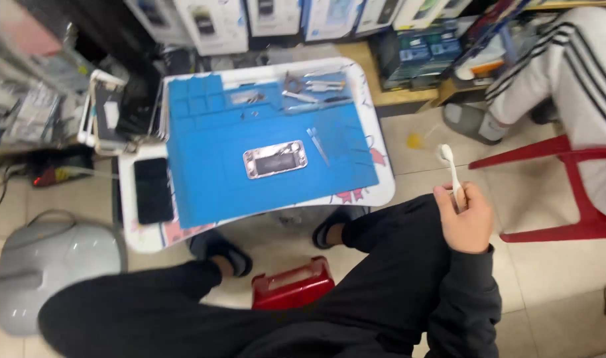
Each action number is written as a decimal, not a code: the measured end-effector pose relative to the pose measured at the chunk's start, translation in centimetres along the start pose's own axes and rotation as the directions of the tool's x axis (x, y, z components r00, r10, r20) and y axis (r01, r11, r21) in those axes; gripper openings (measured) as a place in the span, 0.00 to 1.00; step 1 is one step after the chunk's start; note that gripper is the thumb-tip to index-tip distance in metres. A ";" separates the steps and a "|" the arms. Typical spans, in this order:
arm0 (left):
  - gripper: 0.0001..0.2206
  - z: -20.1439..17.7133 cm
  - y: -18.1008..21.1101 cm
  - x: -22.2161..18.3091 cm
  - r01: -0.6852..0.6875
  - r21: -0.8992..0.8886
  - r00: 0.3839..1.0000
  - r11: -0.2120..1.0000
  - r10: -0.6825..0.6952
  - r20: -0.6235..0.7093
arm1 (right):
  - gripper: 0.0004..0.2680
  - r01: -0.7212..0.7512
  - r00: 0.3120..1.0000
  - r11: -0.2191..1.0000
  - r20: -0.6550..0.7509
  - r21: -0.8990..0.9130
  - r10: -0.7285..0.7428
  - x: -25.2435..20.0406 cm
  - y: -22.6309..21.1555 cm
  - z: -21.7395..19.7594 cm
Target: The person disassembles a smartphone on a blue mat, using tweezers to remove internal components and a screwdriver to unscrew parts. They then use a toothbrush to clean the interior of the phone chassis.
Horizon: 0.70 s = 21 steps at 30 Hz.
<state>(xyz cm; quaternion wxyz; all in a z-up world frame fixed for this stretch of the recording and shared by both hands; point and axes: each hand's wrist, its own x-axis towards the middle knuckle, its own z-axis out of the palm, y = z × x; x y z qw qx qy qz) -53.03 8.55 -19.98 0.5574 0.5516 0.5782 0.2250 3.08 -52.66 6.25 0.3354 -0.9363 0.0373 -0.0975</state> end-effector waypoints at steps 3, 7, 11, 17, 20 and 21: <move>0.27 0.6 7.0 -1.4 0.080 -0.070 0.993 0.994 -0.085 -0.083 | 0.07 0.048 0.978 0.975 0.189 0.216 -0.090 0.3 -4.3 0.2; 0.22 3.3 20.1 -5.3 -0.108 0.200 0.976 0.974 0.143 -0.167 | 0.14 0.429 0.754 0.902 0.532 0.048 -0.386 0.9 -13.9 -0.5; 0.23 10.1 32.2 -15.4 -0.717 0.375 0.664 0.587 0.739 0.112 | 0.14 0.747 0.436 0.646 0.619 0.155 -0.653 2.4 -19.2 4.7; 0.16 22.9 35.1 -16.7 -0.873 0.101 0.464 0.477 0.750 0.472 | 0.29 0.800 0.370 0.597 0.733 0.061 -0.571 2.7 -23.7 14.5; 0.18 28.7 34.0 -15.4 -0.865 0.033 0.387 0.501 0.625 0.678 | 0.32 0.758 0.375 0.644 0.740 0.101 -0.558 2.9 -23.7 15.9; 0.18 30.0 35.6 -14.7 -0.869 0.025 0.380 0.495 0.632 0.675 | 0.32 0.762 0.380 0.641 0.734 0.096 -0.562 3.3 -23.8 16.0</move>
